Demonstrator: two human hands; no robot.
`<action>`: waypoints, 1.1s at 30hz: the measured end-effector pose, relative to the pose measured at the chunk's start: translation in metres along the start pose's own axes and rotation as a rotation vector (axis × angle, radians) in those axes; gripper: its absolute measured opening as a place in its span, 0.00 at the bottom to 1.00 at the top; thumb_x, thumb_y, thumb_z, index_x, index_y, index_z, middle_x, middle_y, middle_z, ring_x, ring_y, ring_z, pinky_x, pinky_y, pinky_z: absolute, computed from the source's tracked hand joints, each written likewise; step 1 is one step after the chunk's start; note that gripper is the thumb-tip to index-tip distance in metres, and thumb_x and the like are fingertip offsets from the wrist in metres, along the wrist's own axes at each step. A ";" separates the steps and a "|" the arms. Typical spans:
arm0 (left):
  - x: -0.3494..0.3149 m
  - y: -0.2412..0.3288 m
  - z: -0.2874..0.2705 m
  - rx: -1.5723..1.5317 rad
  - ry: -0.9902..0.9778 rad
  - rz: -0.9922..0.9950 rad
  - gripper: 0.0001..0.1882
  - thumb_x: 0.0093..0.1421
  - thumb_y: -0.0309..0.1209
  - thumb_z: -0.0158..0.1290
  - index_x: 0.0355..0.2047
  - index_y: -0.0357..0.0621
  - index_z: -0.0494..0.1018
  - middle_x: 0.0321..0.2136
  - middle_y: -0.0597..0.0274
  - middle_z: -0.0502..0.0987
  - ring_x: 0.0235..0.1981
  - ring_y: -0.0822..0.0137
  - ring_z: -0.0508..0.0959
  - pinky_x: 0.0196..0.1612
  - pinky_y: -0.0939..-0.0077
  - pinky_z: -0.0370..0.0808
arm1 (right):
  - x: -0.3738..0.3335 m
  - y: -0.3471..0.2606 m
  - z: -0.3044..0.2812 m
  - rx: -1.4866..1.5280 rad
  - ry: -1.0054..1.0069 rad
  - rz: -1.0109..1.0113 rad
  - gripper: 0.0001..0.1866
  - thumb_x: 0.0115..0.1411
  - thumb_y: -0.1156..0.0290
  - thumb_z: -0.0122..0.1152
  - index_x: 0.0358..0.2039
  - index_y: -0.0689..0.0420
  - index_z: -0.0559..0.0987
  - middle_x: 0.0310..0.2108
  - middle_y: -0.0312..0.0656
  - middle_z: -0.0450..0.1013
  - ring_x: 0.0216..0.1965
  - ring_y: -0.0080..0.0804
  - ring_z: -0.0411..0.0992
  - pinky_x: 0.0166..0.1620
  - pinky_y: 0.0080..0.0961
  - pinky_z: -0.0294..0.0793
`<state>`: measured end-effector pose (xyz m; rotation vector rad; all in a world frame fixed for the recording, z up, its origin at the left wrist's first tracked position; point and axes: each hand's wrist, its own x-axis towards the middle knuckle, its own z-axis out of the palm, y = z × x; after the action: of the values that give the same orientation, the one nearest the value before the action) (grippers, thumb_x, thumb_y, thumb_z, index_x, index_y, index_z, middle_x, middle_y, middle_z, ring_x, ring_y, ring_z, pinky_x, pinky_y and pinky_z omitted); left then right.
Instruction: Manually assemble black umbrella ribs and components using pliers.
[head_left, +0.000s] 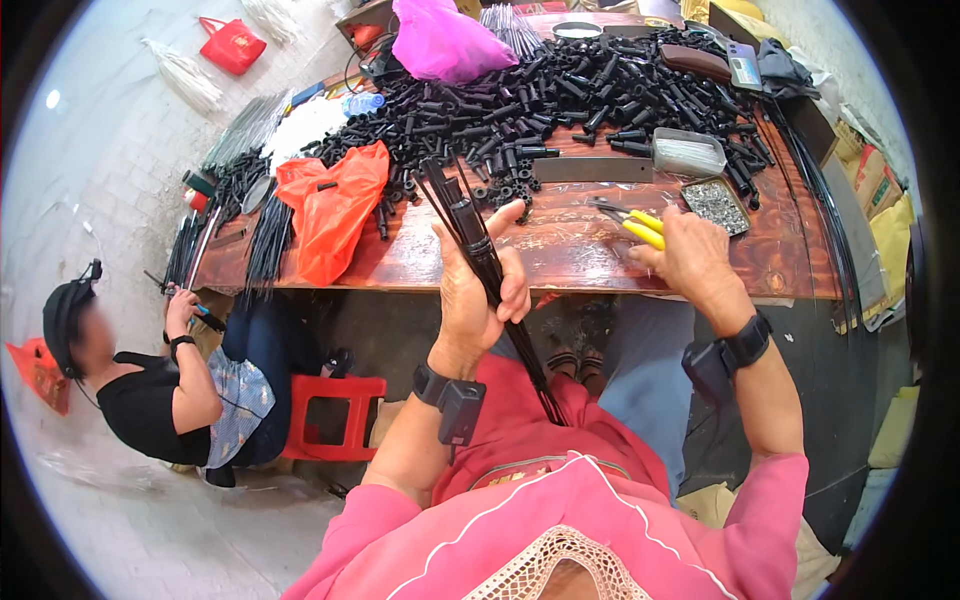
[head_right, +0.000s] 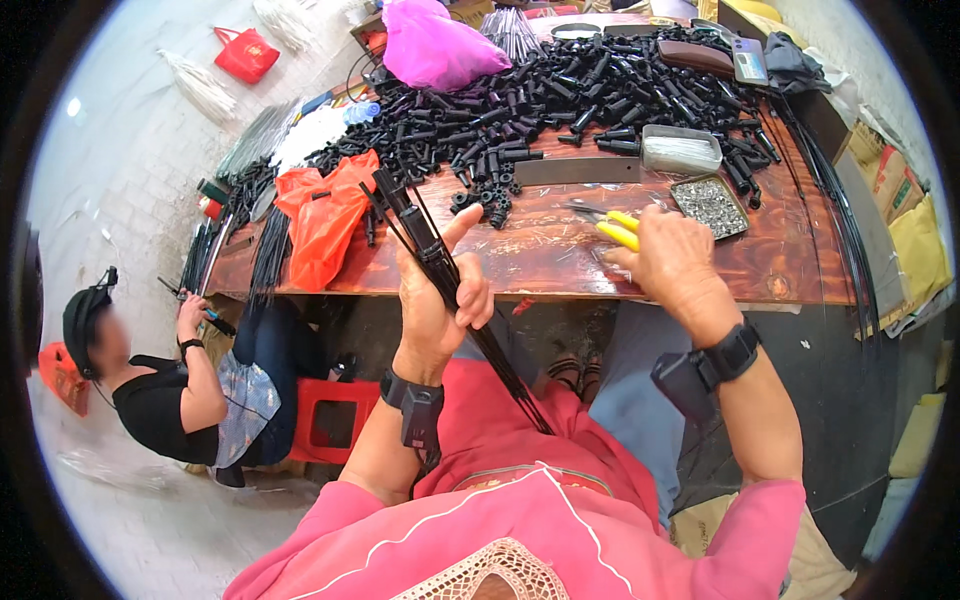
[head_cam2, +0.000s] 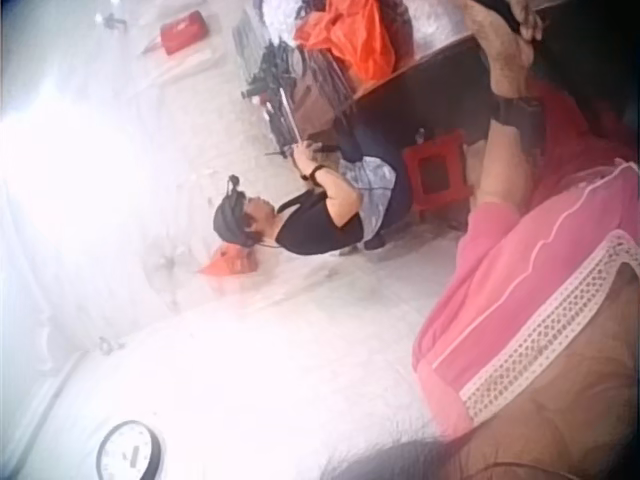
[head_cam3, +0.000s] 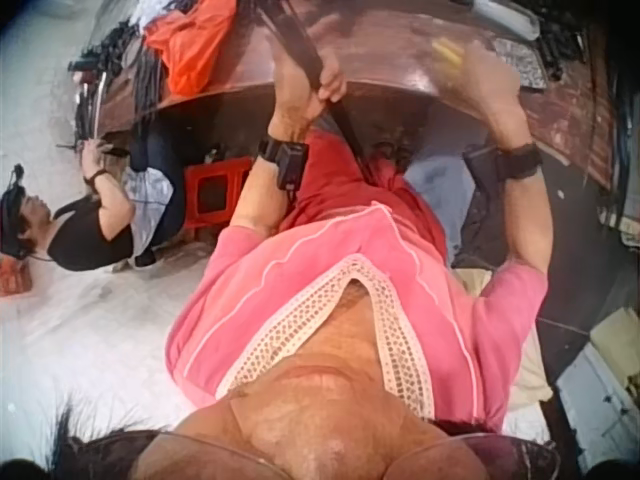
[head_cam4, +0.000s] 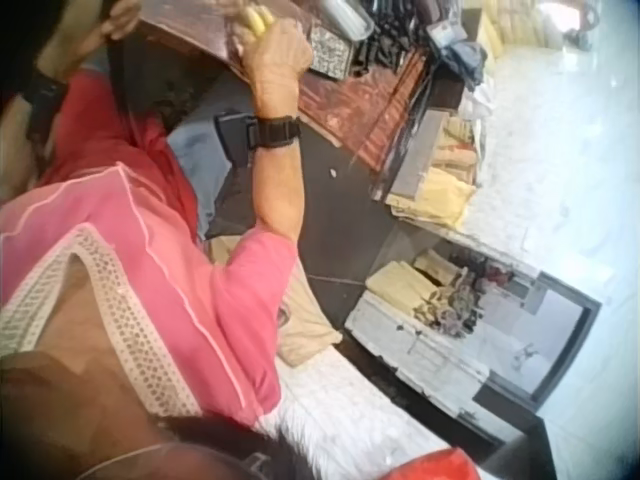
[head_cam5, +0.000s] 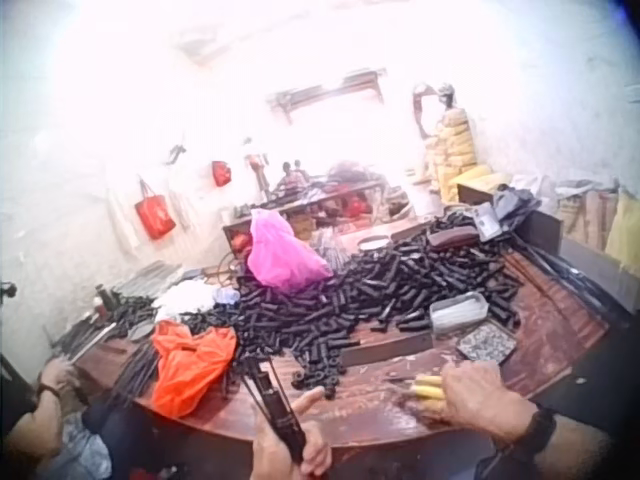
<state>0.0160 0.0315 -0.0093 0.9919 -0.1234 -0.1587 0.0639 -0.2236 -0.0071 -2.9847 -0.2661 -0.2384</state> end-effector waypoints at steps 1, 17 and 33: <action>0.000 0.000 -0.001 -0.006 -0.004 0.011 0.53 0.56 0.75 0.25 0.62 0.41 0.60 0.09 0.69 0.61 0.06 0.75 0.57 0.11 0.77 0.57 | 0.003 0.004 0.003 -0.021 -0.002 0.014 0.28 0.47 0.48 0.71 0.35 0.61 0.77 0.25 0.49 0.77 0.29 0.45 0.79 0.34 0.39 0.78; -0.015 0.186 -0.012 0.248 0.124 0.470 0.20 0.69 0.41 0.47 0.53 0.39 0.67 0.14 0.77 0.54 0.10 0.83 0.53 0.11 0.85 0.50 | -0.125 -0.045 0.084 0.449 -0.947 -0.648 0.12 0.60 0.63 0.52 0.38 0.54 0.81 0.31 0.50 0.77 0.35 0.49 0.76 0.40 0.42 0.74; -0.049 0.194 -0.019 -0.210 -0.015 0.781 0.18 0.69 0.42 0.47 0.45 0.38 0.74 0.14 0.76 0.54 0.09 0.83 0.51 0.11 0.85 0.49 | -0.117 -0.090 0.063 1.321 -0.455 -0.483 0.29 0.57 0.71 0.64 0.59 0.58 0.69 0.30 0.45 0.78 0.28 0.31 0.77 0.36 0.29 0.75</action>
<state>-0.0141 0.1608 0.1412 0.6756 -0.4865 0.5268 -0.0572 -0.1453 -0.0781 -1.5891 -0.7958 0.4277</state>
